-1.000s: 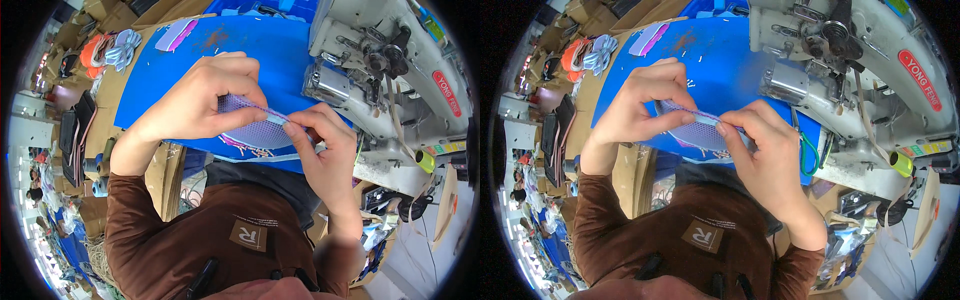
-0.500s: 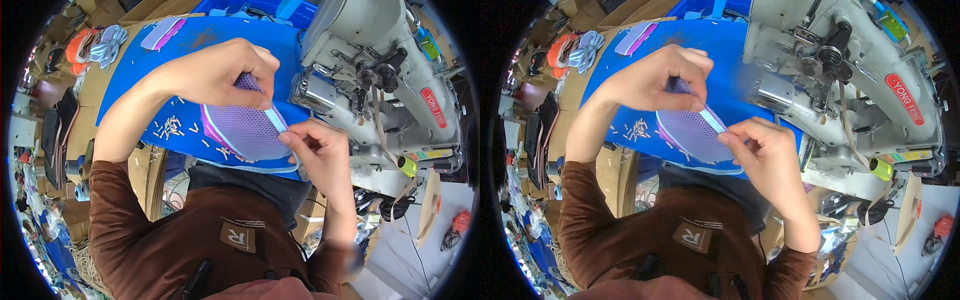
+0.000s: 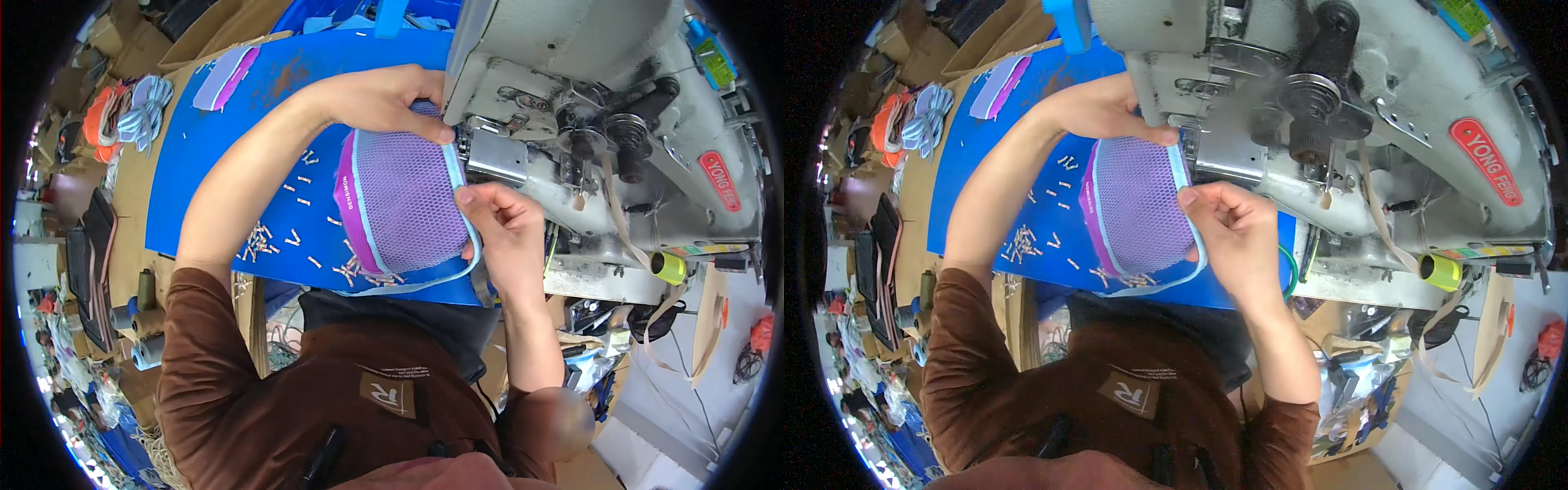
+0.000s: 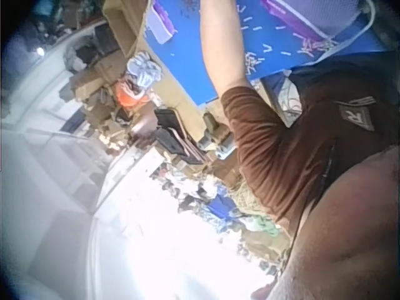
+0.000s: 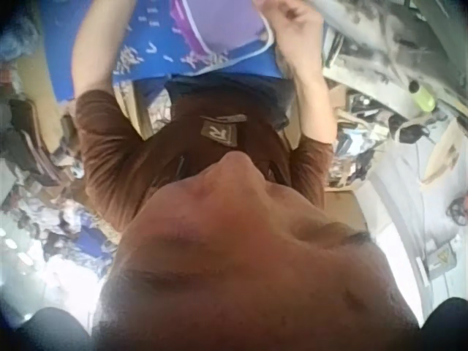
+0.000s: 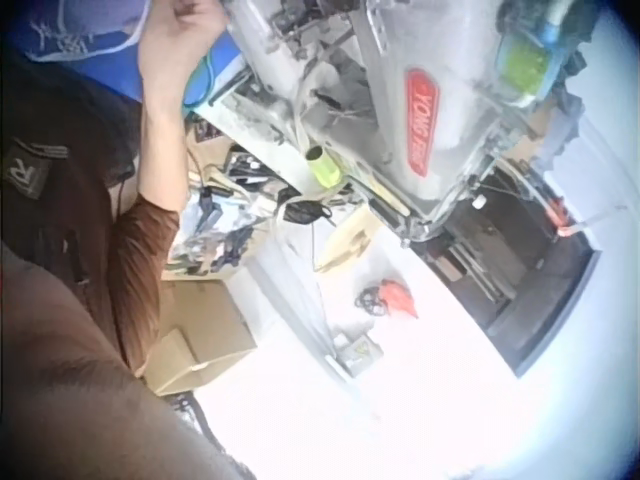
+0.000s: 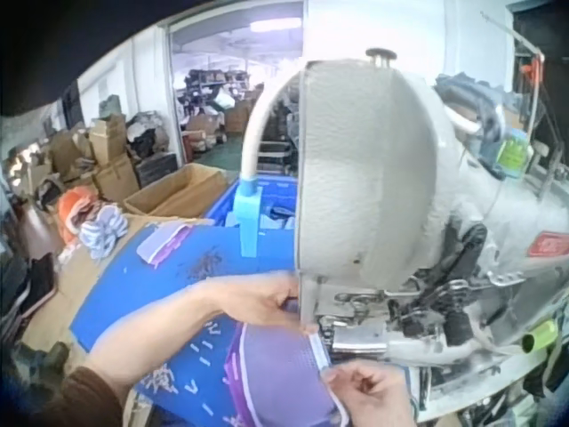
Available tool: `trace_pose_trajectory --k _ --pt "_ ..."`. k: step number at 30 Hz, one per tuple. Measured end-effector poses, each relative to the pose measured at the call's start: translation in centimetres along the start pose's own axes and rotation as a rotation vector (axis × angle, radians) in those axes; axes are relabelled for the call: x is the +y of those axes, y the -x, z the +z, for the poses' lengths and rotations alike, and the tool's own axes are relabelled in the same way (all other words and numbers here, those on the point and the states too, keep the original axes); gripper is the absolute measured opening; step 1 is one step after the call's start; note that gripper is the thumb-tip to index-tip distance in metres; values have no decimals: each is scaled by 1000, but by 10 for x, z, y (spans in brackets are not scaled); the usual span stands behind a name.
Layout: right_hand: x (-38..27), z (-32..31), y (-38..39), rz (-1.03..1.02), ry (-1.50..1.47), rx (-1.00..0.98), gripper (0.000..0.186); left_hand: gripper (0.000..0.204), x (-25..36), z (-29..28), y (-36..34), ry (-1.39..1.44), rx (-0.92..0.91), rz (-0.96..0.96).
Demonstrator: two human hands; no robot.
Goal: Attaching a blue binding tape to a mesh fabric component using an industrial sewing machine.
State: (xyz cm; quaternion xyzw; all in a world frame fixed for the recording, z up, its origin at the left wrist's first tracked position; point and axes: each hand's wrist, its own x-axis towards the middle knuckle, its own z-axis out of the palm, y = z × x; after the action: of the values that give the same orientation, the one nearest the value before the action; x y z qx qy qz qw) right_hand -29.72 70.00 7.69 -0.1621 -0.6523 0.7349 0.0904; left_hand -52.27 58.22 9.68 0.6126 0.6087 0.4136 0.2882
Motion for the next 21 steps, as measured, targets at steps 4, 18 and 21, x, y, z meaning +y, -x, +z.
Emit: trace_pose_trajectory --k 4,18,21 --pt "-1 0 -3 36 -50 119 17 27 5 -5 -8 -16 -53 -103" --pt "13 20 -11 -65 -62 250 17 36 -5 -1 -23 -214 100 2" --pt "12 20 -8 -49 -40 210 18 33 -18 19 -3 -648 422 160"
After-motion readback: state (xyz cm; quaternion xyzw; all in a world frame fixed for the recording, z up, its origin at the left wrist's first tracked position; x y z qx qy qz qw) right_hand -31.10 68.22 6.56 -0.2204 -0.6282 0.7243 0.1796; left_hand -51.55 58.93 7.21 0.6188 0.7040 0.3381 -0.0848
